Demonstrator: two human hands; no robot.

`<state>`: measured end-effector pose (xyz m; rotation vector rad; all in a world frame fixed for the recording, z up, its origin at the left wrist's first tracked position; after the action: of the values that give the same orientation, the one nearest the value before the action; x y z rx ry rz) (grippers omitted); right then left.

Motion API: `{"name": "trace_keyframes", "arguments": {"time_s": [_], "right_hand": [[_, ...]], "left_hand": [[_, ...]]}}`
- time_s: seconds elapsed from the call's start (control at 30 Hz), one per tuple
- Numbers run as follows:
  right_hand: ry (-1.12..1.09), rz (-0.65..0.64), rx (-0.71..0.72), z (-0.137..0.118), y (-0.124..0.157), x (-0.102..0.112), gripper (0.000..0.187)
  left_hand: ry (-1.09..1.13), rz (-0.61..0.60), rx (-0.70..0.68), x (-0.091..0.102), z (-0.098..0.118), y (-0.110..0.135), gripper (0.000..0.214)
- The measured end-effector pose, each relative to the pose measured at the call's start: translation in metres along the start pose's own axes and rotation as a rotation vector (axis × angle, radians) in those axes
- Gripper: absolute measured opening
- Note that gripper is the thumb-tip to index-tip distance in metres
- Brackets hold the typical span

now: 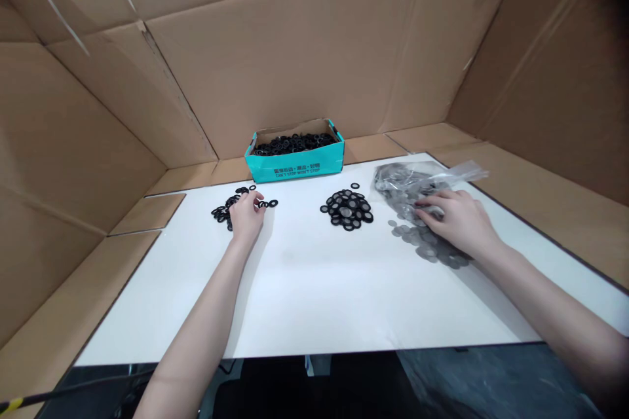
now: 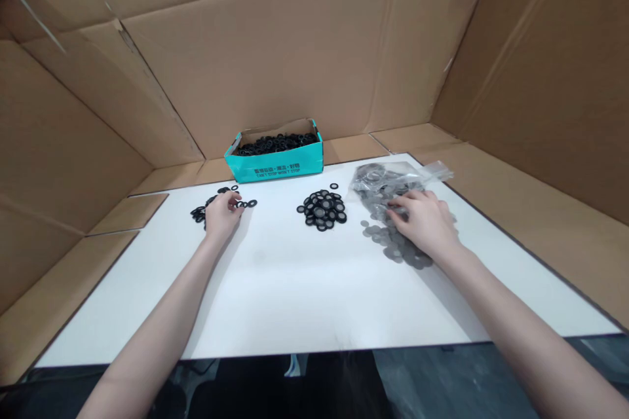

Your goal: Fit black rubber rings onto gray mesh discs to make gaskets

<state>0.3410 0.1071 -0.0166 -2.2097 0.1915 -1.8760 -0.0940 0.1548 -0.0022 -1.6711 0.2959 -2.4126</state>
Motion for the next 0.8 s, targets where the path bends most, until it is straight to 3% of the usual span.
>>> {"name": "trace_keyframes", "arguments": {"time_s": [0.33, 0.63, 0.73, 0.8], "right_hand": [[0.047, 0.038, -0.091, -0.002, -0.006, -0.001, 0.016], [0.061, 0.014, -0.158, 0.000, -0.003, 0.007, 0.024], [0.003, 0.104, -0.158, 0.000, -0.001, 0.020, 0.023], [-0.129, 0.233, -0.144, -0.003, 0.003, 0.037, 0.020]], "left_hand": [[0.079, 0.008, -0.014, -0.003, -0.004, -0.002, 0.018], [0.230, 0.024, 0.006, 0.006, 0.004, 0.003, 0.014], [0.334, 0.026, 0.022, 0.007, 0.004, 0.003, 0.010], [0.429, 0.007, 0.023, 0.005, 0.006, 0.004, 0.009]]}}
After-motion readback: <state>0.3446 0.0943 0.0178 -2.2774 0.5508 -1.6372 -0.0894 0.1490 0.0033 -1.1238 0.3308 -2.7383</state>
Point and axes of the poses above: each hand's wrist, its own y-axis away from the middle knuckle, its own x-axis out of the back of the hand, z = x × y, the point moved 9 cm from there along -y, towards the middle knuckle, and after that the axes turned 8 degrees about -z, right-handed, at the moved point
